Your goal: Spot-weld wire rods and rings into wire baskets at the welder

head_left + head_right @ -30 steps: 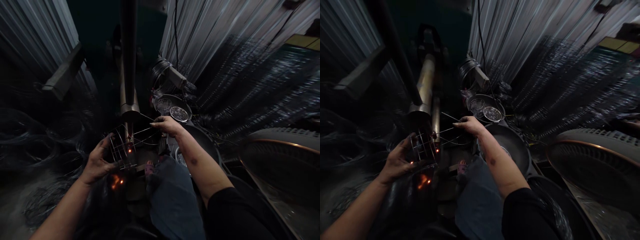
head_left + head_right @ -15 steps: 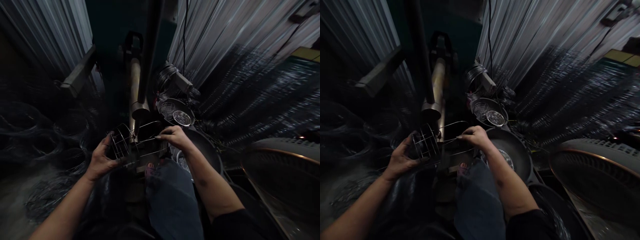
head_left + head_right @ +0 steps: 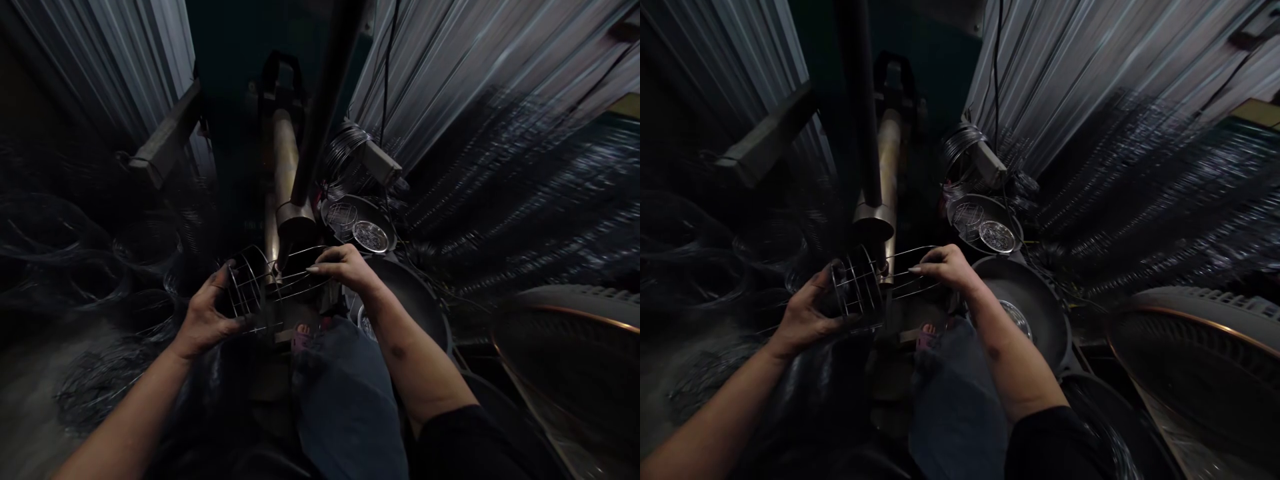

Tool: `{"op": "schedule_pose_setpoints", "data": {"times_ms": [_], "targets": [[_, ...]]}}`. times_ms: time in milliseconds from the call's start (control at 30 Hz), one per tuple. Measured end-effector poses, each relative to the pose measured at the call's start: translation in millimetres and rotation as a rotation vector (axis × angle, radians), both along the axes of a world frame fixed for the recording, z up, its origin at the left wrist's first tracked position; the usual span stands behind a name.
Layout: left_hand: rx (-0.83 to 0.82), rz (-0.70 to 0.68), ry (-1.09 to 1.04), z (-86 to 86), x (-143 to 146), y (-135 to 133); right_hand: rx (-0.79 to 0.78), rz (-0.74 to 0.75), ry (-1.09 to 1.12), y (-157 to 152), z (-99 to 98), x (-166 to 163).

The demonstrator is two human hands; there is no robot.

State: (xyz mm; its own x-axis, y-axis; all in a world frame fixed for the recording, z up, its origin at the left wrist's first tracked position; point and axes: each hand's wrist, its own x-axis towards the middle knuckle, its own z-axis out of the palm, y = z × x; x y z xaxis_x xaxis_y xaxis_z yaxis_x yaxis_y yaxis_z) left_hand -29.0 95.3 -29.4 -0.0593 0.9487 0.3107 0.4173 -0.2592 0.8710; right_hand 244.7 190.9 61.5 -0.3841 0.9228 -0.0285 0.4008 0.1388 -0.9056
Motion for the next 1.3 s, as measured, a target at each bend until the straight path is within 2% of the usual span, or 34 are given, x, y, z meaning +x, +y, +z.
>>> {"op": "schedule_pose_setpoints", "data": {"times_ms": [267, 700, 1300], "targets": [[-0.018, -0.034, -0.125, -3.1, 2, 2, -0.026, 0.01, 0.014, 5, 0.1, -3], [-0.059, -0.006, -0.111, 7.1, 6, 11, -0.028, 0.033, 0.034, 18, 1.8, -4], [-0.146, 0.003, -0.171, 12.0, 11, 18, -0.038, 0.027, 0.025, 26, -0.6, -2]]}}
